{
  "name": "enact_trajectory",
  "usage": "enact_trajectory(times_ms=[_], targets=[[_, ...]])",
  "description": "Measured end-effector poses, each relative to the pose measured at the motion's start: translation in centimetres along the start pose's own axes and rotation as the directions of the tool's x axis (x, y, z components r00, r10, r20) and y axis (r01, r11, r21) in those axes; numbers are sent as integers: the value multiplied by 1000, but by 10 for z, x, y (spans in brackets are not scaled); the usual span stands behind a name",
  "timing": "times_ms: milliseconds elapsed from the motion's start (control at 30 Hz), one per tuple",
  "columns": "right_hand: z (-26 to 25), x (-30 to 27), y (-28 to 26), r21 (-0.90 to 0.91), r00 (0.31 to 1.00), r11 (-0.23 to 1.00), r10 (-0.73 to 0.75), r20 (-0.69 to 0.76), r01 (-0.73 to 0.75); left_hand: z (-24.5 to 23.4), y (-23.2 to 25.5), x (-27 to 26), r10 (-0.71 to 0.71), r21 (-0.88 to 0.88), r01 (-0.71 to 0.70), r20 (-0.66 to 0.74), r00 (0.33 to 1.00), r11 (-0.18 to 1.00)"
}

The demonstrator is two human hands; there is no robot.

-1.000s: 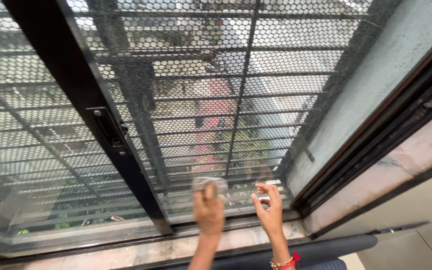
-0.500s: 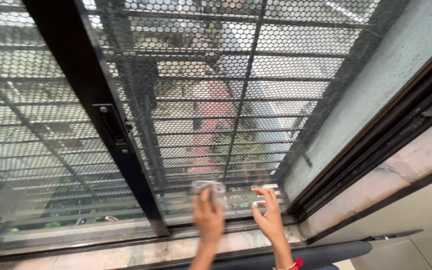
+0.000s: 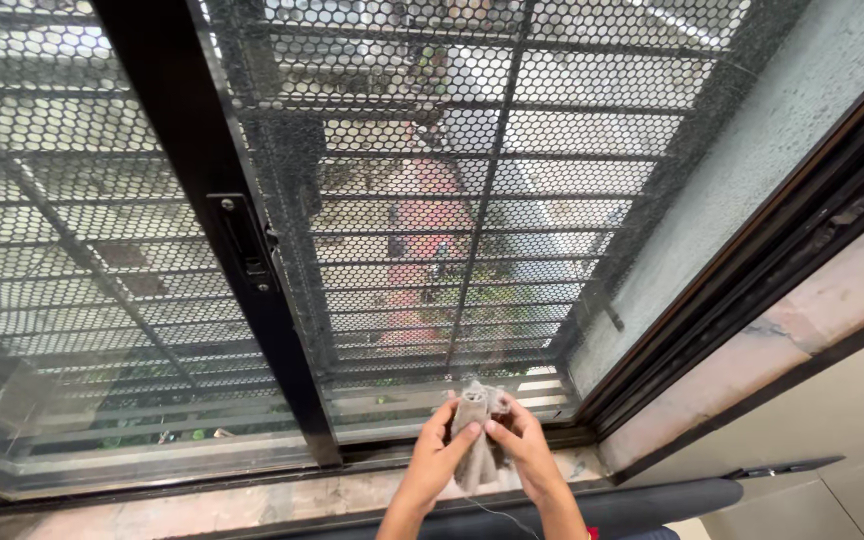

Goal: The person cleans a window with a metal mesh screen using a cloth. They wipe the glass and the frame in various sections, moving the cloth back and forth to remove dirt.

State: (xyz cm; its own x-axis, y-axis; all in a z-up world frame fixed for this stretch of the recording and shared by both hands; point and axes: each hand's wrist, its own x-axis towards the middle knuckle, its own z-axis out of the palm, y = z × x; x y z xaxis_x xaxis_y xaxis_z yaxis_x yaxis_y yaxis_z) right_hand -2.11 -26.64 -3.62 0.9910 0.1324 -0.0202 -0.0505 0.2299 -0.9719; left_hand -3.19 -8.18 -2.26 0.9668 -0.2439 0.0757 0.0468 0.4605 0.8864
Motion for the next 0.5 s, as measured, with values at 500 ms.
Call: enact_trajectory(times_ms=[500], targets=[[25,1,-7,35,974,997,-60,-219,70,-35,30,-12,-173,94,190,-162,971,977]])
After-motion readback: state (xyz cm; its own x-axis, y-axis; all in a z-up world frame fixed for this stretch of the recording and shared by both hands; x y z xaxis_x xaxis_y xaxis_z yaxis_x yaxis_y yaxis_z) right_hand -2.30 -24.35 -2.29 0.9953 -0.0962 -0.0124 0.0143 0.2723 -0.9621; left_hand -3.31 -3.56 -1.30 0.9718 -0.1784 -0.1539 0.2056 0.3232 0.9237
